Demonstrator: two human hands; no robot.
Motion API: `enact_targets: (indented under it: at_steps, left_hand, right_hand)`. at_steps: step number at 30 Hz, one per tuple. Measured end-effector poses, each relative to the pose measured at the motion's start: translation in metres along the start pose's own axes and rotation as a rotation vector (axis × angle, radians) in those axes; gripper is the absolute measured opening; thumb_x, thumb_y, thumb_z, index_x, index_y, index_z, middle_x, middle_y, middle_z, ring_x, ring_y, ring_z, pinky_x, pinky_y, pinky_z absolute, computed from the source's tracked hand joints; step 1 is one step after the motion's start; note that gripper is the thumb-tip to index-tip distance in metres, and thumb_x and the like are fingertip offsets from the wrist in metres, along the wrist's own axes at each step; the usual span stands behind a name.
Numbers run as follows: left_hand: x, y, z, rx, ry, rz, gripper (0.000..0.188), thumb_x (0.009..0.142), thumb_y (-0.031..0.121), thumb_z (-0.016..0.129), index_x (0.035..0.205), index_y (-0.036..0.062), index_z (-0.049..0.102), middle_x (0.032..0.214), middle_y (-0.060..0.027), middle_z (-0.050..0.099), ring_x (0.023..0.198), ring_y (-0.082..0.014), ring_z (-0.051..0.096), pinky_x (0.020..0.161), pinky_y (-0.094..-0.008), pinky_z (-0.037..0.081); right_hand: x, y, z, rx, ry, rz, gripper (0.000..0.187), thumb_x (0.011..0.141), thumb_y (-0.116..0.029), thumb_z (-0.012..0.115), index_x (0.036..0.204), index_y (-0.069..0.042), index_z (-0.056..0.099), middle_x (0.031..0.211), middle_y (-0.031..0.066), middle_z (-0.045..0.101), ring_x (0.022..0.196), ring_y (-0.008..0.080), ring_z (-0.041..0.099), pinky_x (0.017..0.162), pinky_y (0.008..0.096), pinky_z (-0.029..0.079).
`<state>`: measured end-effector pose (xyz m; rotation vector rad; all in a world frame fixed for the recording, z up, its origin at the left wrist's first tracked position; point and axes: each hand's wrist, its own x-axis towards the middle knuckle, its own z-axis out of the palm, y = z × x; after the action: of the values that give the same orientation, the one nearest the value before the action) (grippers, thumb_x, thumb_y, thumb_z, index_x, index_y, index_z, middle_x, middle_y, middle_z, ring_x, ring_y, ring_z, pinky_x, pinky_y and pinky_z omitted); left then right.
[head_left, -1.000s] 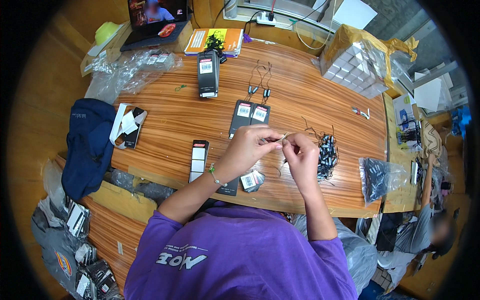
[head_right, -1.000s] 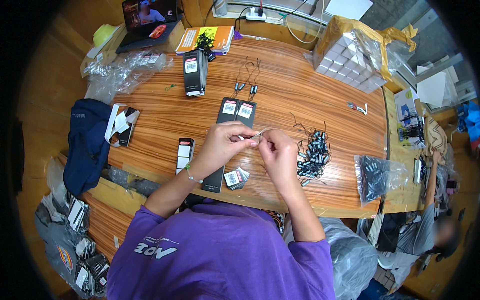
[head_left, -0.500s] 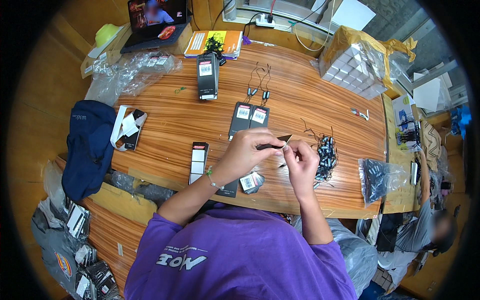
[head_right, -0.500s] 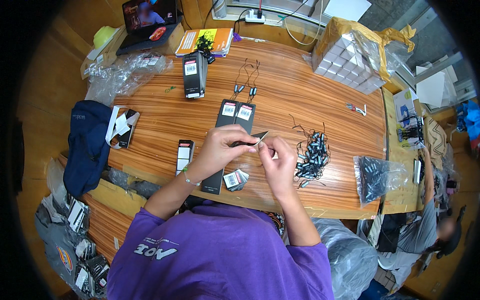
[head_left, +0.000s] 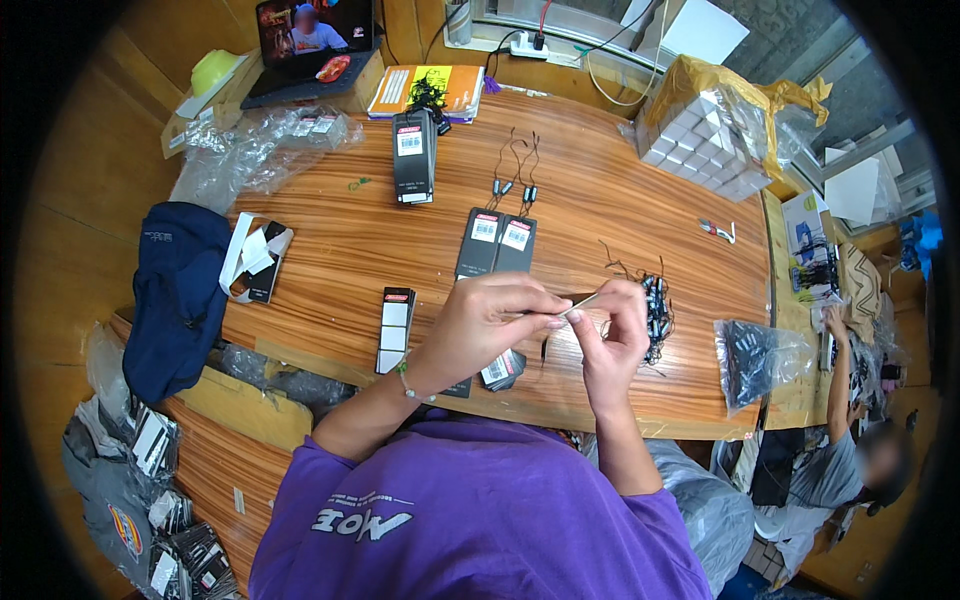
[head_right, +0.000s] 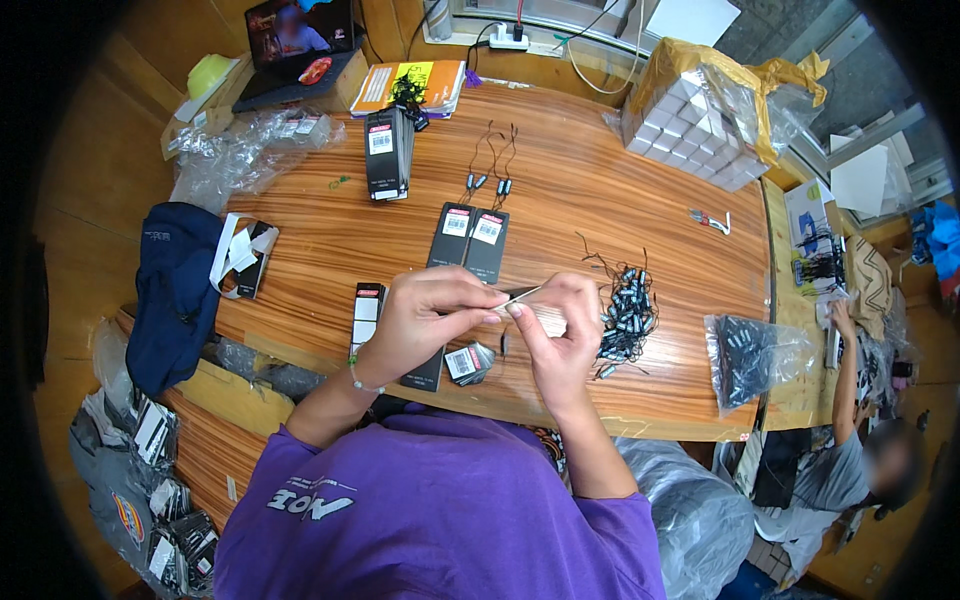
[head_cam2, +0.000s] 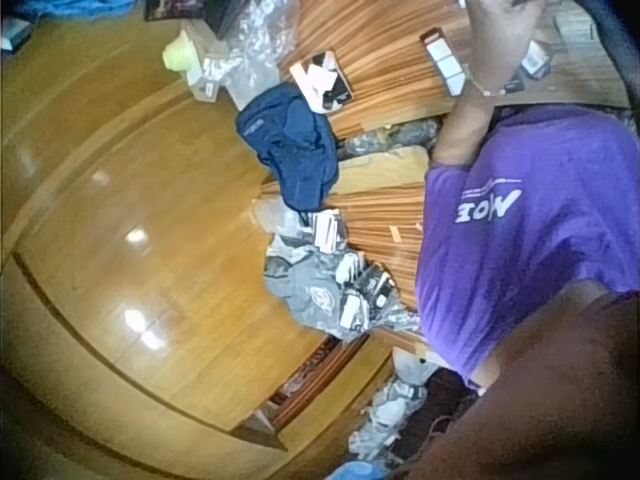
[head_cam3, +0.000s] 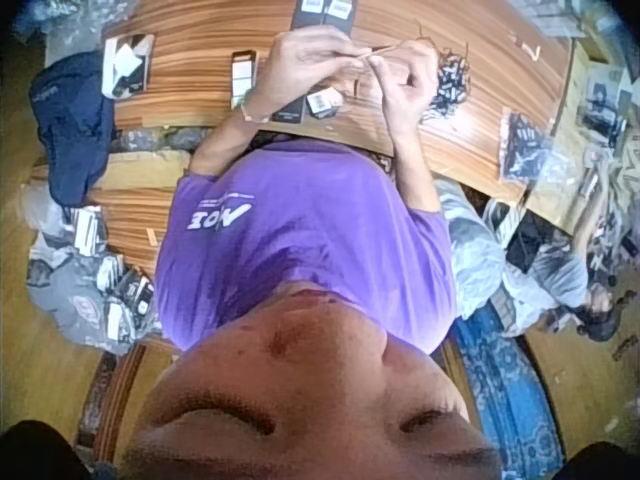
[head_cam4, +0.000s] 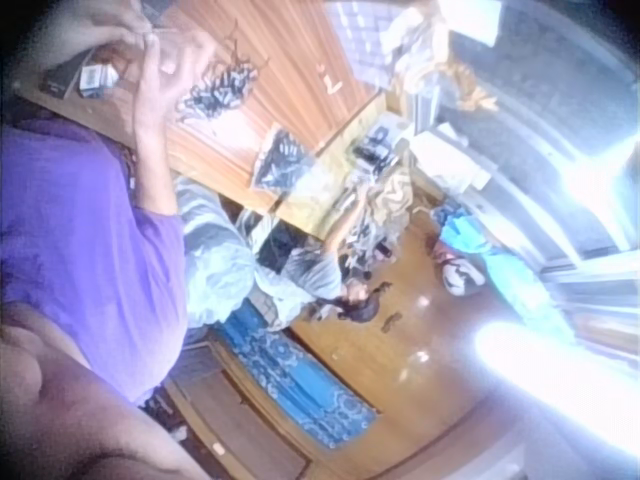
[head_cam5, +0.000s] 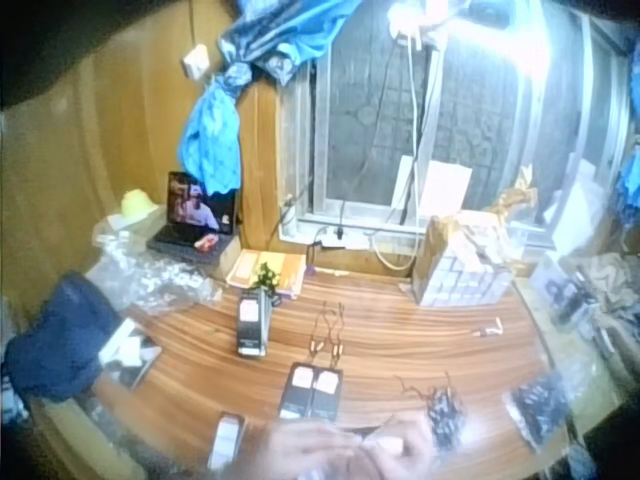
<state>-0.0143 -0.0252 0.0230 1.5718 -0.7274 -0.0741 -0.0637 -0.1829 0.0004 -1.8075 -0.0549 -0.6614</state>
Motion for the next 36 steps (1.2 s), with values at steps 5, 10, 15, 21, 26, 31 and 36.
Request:
enact_targets:
  at_steps: [5,10,15,21,26,31,36]
  left_hand:
    - [0.002,-0.002,0.003,-0.183,-0.024,-0.174,0.016,0.074,-0.002,0.065,0.09,-0.0013,0.066,0.083,-0.009,0.065,0.072,-0.0112,0.061,0.064,-0.0213,0.05]
    - [0.003,-0.009,0.015,-0.16,0.058,-0.049,0.016,0.075,0.0,0.064,0.091,-0.0001,0.066,0.082,-0.0083,0.064,0.073,-0.0134,0.062,0.062,-0.0245,0.05]
    - [0.006,-0.021,0.014,0.35,0.081,0.37,0.025,0.066,-0.004,0.063,0.09,0.0027,0.065,0.081,-0.0072,0.062,0.07,-0.0205,0.061,0.059,-0.0286,0.05]
    - [0.006,-0.024,0.011,0.39,0.112,0.486,0.026,0.065,-0.003,0.064,0.09,0.0036,0.064,0.08,-0.0069,0.062,0.07,-0.0207,0.061,0.059,-0.029,0.05]
    - [0.006,-0.017,0.012,0.23,0.143,0.27,0.014,0.071,-0.001,0.065,0.084,0.0019,0.065,0.079,-0.0077,0.063,0.07,-0.0188,0.062,0.06,-0.0271,0.05]
    - [0.006,-0.019,0.011,0.198,0.064,0.102,0.014,0.072,-0.002,0.065,0.086,0.0,0.065,0.08,-0.0088,0.063,0.072,-0.0165,0.062,0.062,-0.0242,0.052]
    - [0.003,-0.03,0.018,0.151,0.057,0.003,0.022,0.073,0.002,0.066,0.095,0.0027,0.064,0.088,-0.0092,0.061,0.079,-0.0175,0.061,0.066,-0.0249,0.051]
  right_hand:
    - [0.004,0.008,-0.008,0.18,-0.073,0.135,0.011,0.071,0.0,0.068,0.079,0.001,0.06,0.085,0.0081,0.058,0.082,0.0166,0.054,0.075,0.0266,0.042]
    - [0.01,0.005,-0.014,0.336,-0.193,0.318,0.008,0.075,-0.001,0.065,0.082,0.001,0.061,0.086,0.0062,0.06,0.083,0.0133,0.055,0.074,0.0243,0.042]
    - [0.019,0.011,-0.021,0.543,-0.313,0.458,0.006,0.08,-0.004,0.06,0.084,0.0,0.061,0.087,0.0054,0.059,0.083,0.0124,0.054,0.077,0.0251,0.042]
    - [0.024,0.006,-0.022,0.55,-0.403,0.45,0.005,0.08,-0.004,0.06,0.085,-0.001,0.061,0.091,0.0065,0.056,0.088,0.0121,0.052,0.079,0.0253,0.041]
    - [0.025,0.003,-0.024,0.541,-0.365,0.332,0.005,0.079,-0.003,0.06,0.083,-0.002,0.059,0.093,0.0079,0.054,0.088,0.0133,0.051,0.078,0.0261,0.041]
    - [0.033,0.01,-0.023,0.995,-0.061,0.281,0.008,0.085,-0.01,0.056,0.089,-0.006,0.052,0.084,0.0067,0.052,0.082,0.0182,0.049,0.079,0.0319,0.04]
    - [0.043,0.01,-0.021,1.101,-0.014,0.235,0.009,0.087,-0.015,0.055,0.092,-0.008,0.05,0.083,0.0059,0.051,0.08,0.0177,0.048,0.08,0.0353,0.039]
